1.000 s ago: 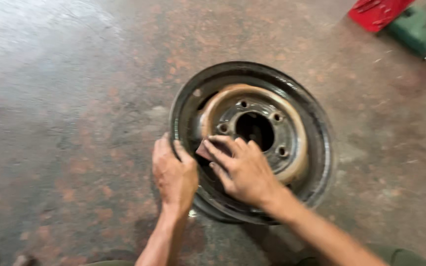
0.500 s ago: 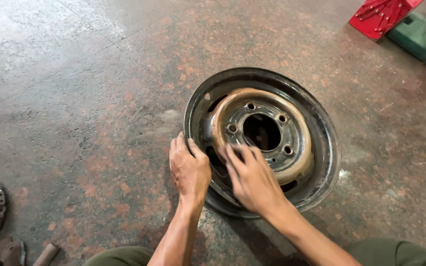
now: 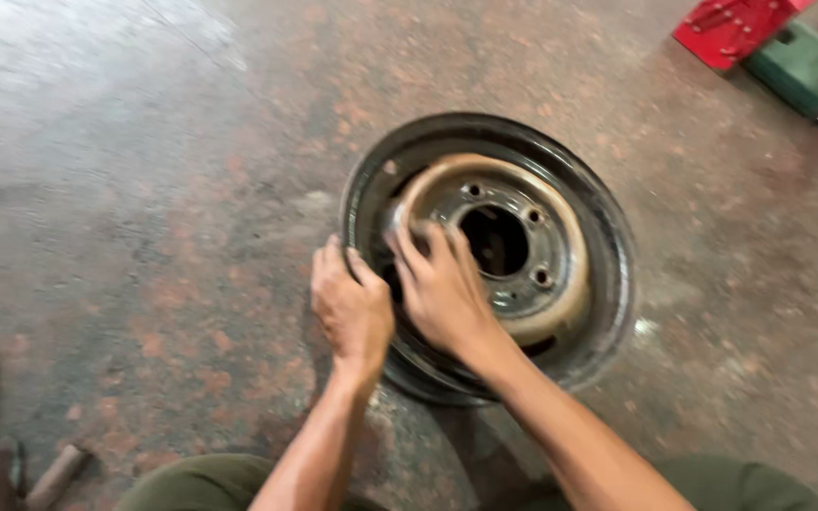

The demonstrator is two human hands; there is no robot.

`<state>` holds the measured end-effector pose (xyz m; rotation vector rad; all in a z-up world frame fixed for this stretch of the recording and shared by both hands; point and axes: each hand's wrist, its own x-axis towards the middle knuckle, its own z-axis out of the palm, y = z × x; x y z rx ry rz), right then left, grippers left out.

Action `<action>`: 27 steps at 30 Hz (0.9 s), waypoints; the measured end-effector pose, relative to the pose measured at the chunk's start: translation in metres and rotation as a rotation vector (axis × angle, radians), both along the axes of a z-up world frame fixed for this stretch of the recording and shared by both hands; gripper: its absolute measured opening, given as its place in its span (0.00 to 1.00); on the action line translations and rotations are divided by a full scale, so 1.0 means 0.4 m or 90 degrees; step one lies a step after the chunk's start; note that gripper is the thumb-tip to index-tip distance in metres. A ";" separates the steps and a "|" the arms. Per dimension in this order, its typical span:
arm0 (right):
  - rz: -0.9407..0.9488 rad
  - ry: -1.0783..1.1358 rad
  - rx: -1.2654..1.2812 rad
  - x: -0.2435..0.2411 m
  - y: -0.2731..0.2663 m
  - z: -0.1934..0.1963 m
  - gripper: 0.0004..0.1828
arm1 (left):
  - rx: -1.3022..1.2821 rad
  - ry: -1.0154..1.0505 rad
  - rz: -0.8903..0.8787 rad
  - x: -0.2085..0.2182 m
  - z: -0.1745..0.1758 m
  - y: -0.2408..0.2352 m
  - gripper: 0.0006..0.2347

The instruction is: The person scrubs the inner surface of a metal wheel rim using a small abrasive pad. They rotate the rim to access different sections and continue scrubbing the inner well and lip.

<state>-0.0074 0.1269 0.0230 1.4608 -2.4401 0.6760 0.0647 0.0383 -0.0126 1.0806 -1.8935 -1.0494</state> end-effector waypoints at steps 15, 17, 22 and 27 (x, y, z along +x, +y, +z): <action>0.035 -0.042 -0.014 0.038 0.107 0.012 0.22 | -0.060 -0.002 0.017 0.007 0.006 -0.008 0.15; 0.062 -0.017 -0.026 0.030 0.128 0.019 0.22 | -0.020 -0.002 0.021 -0.004 0.013 -0.011 0.16; 0.032 -0.039 -0.007 -0.019 0.010 0.002 0.23 | 0.000 -0.004 -0.001 0.005 0.019 -0.004 0.16; 0.048 -0.055 -0.004 0.048 0.105 0.041 0.24 | -0.071 0.003 0.018 -0.007 0.030 -0.024 0.15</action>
